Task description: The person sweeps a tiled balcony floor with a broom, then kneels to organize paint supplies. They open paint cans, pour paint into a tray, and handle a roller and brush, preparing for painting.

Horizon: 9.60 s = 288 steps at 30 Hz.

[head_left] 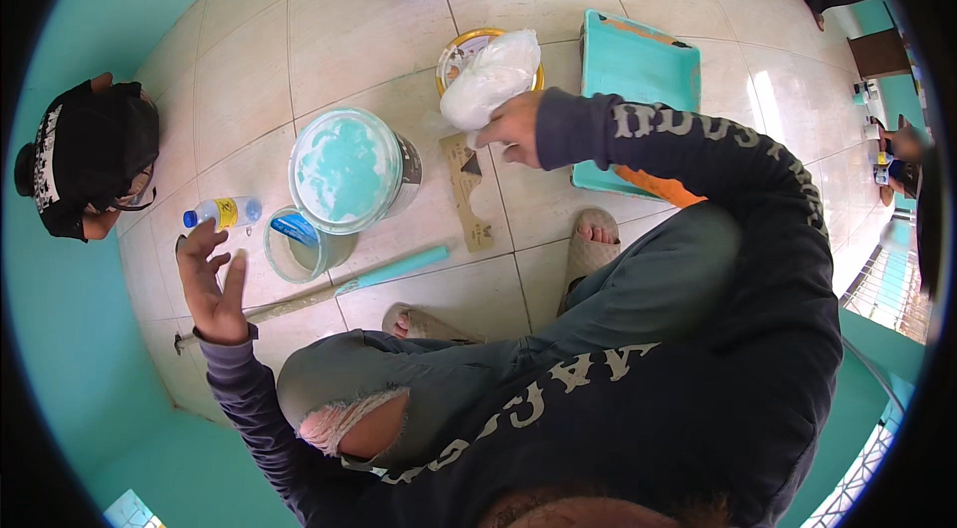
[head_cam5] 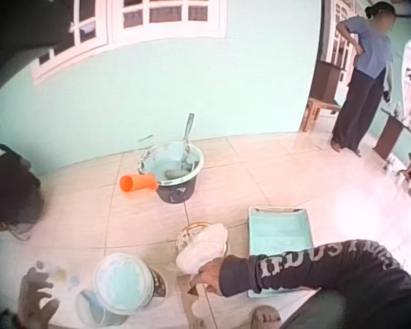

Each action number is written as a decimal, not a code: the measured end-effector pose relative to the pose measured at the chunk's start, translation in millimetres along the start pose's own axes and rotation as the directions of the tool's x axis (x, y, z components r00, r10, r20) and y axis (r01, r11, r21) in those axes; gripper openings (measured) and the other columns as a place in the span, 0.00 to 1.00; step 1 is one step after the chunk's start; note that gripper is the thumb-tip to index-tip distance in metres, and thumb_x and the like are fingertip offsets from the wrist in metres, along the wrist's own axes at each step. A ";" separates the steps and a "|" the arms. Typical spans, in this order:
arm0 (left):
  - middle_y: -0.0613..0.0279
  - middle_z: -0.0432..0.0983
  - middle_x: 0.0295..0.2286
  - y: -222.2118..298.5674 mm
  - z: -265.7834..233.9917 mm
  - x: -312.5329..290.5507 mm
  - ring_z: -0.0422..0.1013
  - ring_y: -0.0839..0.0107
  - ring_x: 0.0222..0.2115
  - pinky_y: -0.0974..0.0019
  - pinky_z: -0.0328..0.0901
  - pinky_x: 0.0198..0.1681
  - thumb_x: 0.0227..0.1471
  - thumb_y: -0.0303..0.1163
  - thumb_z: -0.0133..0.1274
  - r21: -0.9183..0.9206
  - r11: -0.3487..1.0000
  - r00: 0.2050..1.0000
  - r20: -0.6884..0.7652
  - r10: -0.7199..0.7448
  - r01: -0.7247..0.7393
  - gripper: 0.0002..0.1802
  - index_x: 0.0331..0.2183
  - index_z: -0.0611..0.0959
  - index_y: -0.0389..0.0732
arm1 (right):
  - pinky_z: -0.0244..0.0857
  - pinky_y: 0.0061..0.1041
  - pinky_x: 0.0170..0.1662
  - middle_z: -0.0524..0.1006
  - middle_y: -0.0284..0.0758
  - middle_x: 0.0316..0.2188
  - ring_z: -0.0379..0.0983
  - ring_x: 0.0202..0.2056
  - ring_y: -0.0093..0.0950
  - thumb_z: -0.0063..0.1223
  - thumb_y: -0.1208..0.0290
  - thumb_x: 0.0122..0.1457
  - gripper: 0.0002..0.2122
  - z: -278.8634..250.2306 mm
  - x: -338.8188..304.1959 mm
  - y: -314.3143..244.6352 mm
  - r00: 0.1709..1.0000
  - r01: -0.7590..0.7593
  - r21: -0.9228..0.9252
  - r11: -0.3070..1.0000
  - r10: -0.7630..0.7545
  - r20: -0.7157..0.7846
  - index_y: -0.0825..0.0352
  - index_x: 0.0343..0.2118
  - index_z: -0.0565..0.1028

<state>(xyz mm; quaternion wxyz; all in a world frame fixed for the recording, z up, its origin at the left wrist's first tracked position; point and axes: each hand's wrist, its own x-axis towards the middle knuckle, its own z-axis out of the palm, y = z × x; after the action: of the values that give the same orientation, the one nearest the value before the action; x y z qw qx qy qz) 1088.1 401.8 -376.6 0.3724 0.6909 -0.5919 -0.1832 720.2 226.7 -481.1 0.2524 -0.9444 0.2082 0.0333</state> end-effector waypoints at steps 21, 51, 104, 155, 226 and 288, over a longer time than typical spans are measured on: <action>0.51 0.69 0.38 86.3 265.0 25.7 0.66 0.53 0.40 0.56 0.60 0.41 0.41 0.40 0.57 -0.004 0.825 0.228 0.960 0.161 -0.565 0.27 0.42 0.70 0.39 | 0.39 0.44 0.59 0.51 0.43 0.56 0.47 0.58 0.41 0.63 0.69 0.36 0.39 169.6 -224.3 54.3 0.464 -0.835 0.046 0.548 0.748 -0.474 0.49 0.56 0.57; 0.41 0.54 0.49 3.9 367.2 -42.7 0.52 0.47 0.51 0.55 0.51 0.53 0.39 0.46 0.57 0.445 0.892 0.605 0.733 -0.312 -0.079 0.40 0.49 0.62 0.33 | 0.40 0.45 0.57 0.59 0.36 0.54 0.51 0.57 0.37 0.54 0.71 0.47 0.26 110.4 -134.8 254.2 0.159 -0.814 0.249 0.525 0.614 -0.773 0.56 0.52 0.63; 0.37 0.34 0.56 -6.1 471.9 -4.6 0.28 0.35 0.57 0.35 0.26 0.56 0.50 0.37 0.37 0.804 0.533 0.482 0.369 -0.795 0.264 0.34 0.56 0.47 0.35 | 0.65 0.33 0.43 0.76 0.42 0.35 0.73 0.39 0.38 0.50 0.60 0.50 0.16 -186.7 283.0 369.9 0.836 -0.484 -0.579 0.656 0.543 -0.084 0.67 0.37 0.76; 0.37 0.29 0.57 -18.5 489.5 -19.1 0.24 0.32 0.56 0.33 0.25 0.54 0.52 0.37 0.36 0.914 0.397 0.507 0.304 -0.807 0.085 0.34 0.58 0.47 0.40 | 0.71 0.23 0.34 0.76 0.35 0.30 0.74 0.24 0.25 0.58 0.67 0.46 0.23 -209.7 249.5 321.0 0.718 -0.696 -0.143 0.704 0.685 -0.122 0.54 0.49 0.69; 0.39 0.29 0.57 -52.5 528.8 -48.0 0.23 0.33 0.56 0.34 0.24 0.55 0.52 0.39 0.37 0.978 0.132 0.514 0.198 -0.835 -0.162 0.35 0.58 0.45 0.44 | 0.65 0.23 0.19 0.73 0.36 0.22 0.69 0.19 0.24 0.59 0.69 0.45 0.22 -240.2 180.5 238.5 0.762 -0.571 0.378 0.729 0.642 -0.086 0.71 0.42 0.65; 0.44 0.32 0.58 -1.5 466.5 2.8 0.28 0.36 0.57 0.37 0.30 0.56 0.52 0.36 0.37 0.753 0.565 0.465 0.389 -0.796 0.337 0.33 0.58 0.47 0.44 | 0.71 0.26 0.20 0.74 0.41 0.20 0.74 0.20 0.30 0.61 0.60 0.45 0.20 -163.7 157.1 251.4 0.600 -0.720 0.603 0.345 0.746 0.290 0.75 0.30 0.70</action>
<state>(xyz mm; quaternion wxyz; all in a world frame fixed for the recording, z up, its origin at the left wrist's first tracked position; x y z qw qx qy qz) 766.0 260.4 -682.9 -0.2000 0.8062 -0.4252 -0.3594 753.3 -110.3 -481.3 0.5261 -0.5913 0.6092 0.0485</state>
